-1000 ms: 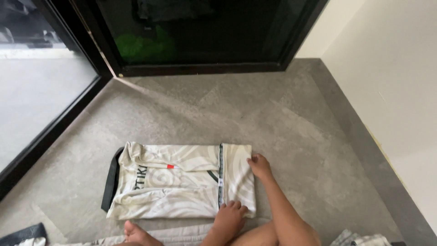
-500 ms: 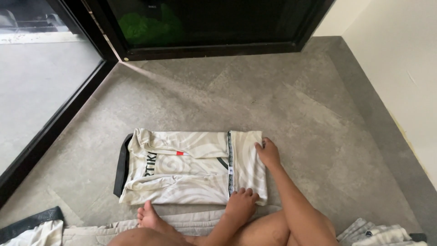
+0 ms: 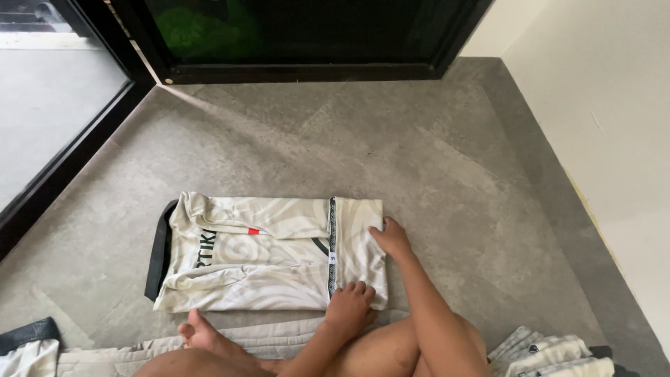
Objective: The person folds shirts by hand on the floor, smoothing the fabric and aligning the sleeves before stacking them.
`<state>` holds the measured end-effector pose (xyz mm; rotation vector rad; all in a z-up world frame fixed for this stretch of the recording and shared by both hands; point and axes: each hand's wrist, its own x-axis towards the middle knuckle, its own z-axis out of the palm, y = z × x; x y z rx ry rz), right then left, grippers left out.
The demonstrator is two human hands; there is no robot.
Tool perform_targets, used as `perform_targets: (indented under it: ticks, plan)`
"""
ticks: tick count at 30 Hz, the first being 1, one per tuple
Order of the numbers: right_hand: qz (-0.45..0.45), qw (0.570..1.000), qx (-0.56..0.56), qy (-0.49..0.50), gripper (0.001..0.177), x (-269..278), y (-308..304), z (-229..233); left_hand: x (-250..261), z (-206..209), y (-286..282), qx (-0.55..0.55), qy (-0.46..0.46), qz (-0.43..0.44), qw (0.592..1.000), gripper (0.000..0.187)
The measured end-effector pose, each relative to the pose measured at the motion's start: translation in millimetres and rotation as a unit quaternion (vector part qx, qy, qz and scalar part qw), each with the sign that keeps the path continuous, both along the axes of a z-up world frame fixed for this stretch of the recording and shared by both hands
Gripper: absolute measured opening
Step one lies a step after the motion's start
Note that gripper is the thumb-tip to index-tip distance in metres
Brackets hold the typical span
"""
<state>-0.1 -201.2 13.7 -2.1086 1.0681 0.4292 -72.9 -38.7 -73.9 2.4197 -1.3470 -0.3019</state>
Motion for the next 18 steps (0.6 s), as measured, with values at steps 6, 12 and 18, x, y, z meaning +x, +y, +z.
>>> perform_targets:
  ticks: [6, 12, 18]
  plan:
    - [0.009, 1.000, 0.021, -0.005, 0.044, -1, -4, -10, -3, 5, 3, -0.018, -0.059, -0.014, 0.998, 0.039]
    - [0.009, 0.997, -0.014, -0.078, 0.026, 0, -13, -25, -4, -7, 6, -0.055, -0.073, -0.002, 0.996, 0.035]
    - [-0.024, 0.997, -0.001, -0.072, 0.031, 5, -24, -43, 5, 21, -12, 0.062, 0.061, 0.014, 0.996, 0.050]
